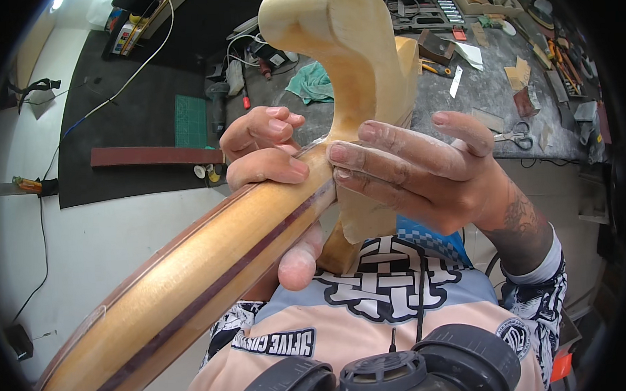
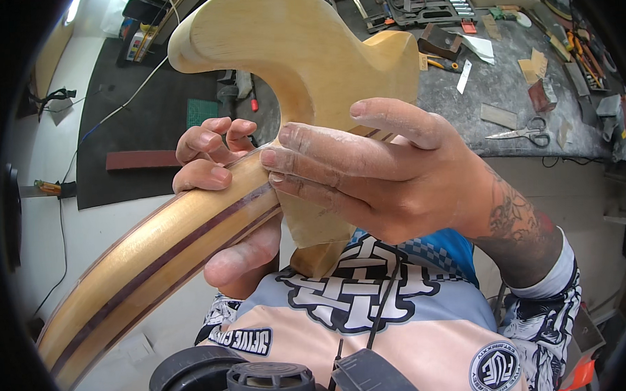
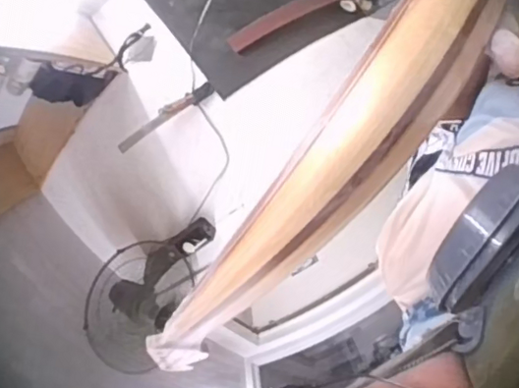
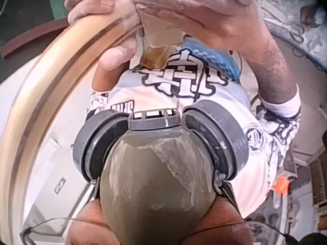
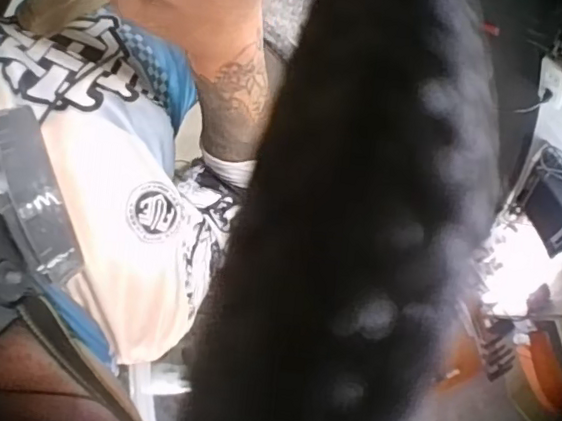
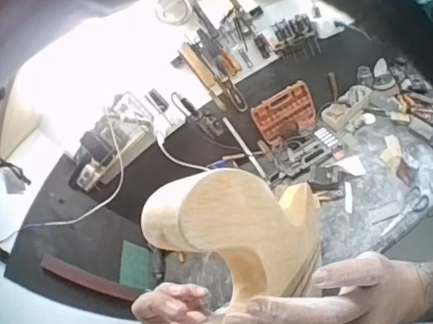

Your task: The person sands the body and neck of a light-colored wooden guitar using a sanding block. They work on the flat surfaces, the curved edges, and the transition area between the body and the neck, rotating the instrument to access different angles.

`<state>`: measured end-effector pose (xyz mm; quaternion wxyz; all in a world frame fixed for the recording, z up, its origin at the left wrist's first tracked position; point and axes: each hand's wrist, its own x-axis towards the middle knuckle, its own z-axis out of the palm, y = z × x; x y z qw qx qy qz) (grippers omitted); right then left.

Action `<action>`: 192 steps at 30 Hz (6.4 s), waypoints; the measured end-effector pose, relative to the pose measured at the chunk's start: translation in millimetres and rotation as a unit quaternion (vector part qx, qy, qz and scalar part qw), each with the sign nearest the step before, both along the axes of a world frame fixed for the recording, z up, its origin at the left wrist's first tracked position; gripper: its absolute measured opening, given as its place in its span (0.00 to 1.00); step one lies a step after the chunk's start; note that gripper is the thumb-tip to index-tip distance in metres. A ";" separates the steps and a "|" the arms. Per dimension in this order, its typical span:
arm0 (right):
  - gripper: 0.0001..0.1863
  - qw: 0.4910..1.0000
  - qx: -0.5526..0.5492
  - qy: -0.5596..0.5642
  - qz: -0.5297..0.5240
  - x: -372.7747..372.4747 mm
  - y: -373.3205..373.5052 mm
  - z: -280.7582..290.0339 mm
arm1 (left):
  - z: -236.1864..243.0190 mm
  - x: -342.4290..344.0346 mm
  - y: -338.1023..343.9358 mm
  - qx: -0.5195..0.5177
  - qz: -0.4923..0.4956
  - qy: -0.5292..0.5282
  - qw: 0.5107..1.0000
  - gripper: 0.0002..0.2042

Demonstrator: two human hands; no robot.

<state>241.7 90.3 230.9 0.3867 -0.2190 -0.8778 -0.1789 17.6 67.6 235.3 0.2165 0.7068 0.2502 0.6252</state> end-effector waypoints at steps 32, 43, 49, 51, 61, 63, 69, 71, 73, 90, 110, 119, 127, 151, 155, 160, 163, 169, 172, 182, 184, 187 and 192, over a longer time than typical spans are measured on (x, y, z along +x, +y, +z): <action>0.14 0.996 -0.091 0.016 0.013 -50.7 16.5 -2.2 | -12.4 -44.6 32.3 -0.070 -0.148 -0.085 0.983 0.42; 0.15 0.991 -0.095 0.056 0.077 -21.9 31.0 7.4 | -1.2 -15.3 15.7 -0.086 -0.086 -0.083 0.989 0.42; 0.16 0.981 -0.098 0.073 0.153 -9.8 44.8 3.9 | -0.3 5.3 9.1 -0.073 -0.068 -0.077 0.992 0.42; 0.16 0.976 -0.107 0.077 0.173 -8.5 46.2 4.7 | 3.3 5.4 5.9 -0.074 -0.058 -0.059 0.994 0.42; 0.14 0.980 -0.088 0.081 0.159 4.9 42.2 5.9 | 1.7 9.7 1.3 -0.054 -0.043 -0.066 0.995 0.42; 0.13 0.984 -0.075 0.077 0.145 7.1 39.5 3.1 | -2.2 10.0 0.1 -0.053 -0.049 -0.075 0.995 0.42; 0.13 0.988 -0.055 0.063 0.129 -4.0 39.9 5.9 | -0.5 2.1 5.7 -0.054 -0.071 -0.068 0.994 0.43; 0.13 0.987 -0.079 0.067 0.126 1.1 37.8 4.5 | 1.1 -1.8 3.3 -0.062 -0.088 -0.072 0.992 0.43; 0.13 0.986 -0.073 0.057 0.136 -2.2 41.6 8.7 | 1.8 -0.9 0.9 -0.083 -0.079 -0.088 0.990 0.43; 0.17 0.984 -0.089 0.063 0.144 -8.2 46.1 12.3 | 6.9 -1.2 10.4 -0.115 -0.060 -0.112 0.985 0.45; 0.13 0.992 -0.062 0.087 0.063 -35.6 36.2 -2.8 | 3.5 -6.4 23.5 -0.100 -0.027 -0.116 0.988 0.46; 0.17 0.991 -0.077 0.094 0.063 -39.6 40.2 -3.9 | -2.4 -11.8 31.6 -0.078 -0.046 -0.136 0.987 0.47; 0.17 0.987 -0.086 0.103 0.086 -40.4 49.3 -0.7 | 1.4 -15.6 29.7 -0.100 -0.038 -0.130 0.986 0.46; 0.18 0.974 -0.144 0.145 0.092 -37.4 44.1 -1.7 | -0.8 -14.7 36.9 -0.099 -0.060 -0.127 0.985 0.46; 0.18 0.868 -0.374 0.310 0.105 10.9 51.9 -12.4 | 2.7 -15.5 29.6 -0.087 -0.074 -0.126 0.985 0.43; 0.19 0.563 -0.612 0.530 0.166 19.5 51.7 -47.6 | -3.6 -17.8 50.5 -0.085 -0.137 -0.036 0.986 0.39; 0.16 0.536 -0.627 0.544 0.154 7.9 30.4 -51.2 | -3.5 -23.8 58.0 -0.054 -0.122 0.044 0.990 0.35; 0.18 0.607 -0.637 0.458 0.126 1.0 4.7 -43.7 | -7.0 -14.0 61.6 -0.018 -0.010 0.094 0.995 0.32; 0.19 0.860 -0.413 0.289 0.083 1.0 19.5 -28.6 | -5.7 -17.5 55.3 -0.024 0.009 0.102 0.994 0.33; 0.21 0.987 -0.110 0.070 0.095 -12.6 52.3 13.5 | -7.3 -20.8 25.9 -0.078 0.093 0.202 0.972 0.37; 0.22 0.987 -0.106 0.059 0.101 -15.9 53.9 14.6 | -4.2 -20.1 21.0 -0.111 0.103 0.227 0.962 0.36; 0.22 0.989 -0.098 0.046 0.098 -18.3 56.8 12.5 | -9.3 -18.9 14.2 -0.152 0.099 0.210 0.961 0.39; 0.23 0.991 -0.099 0.037 0.080 -18.3 50.6 12.9 | -1.9 -13.1 19.3 -0.114 0.134 0.267 0.947 0.38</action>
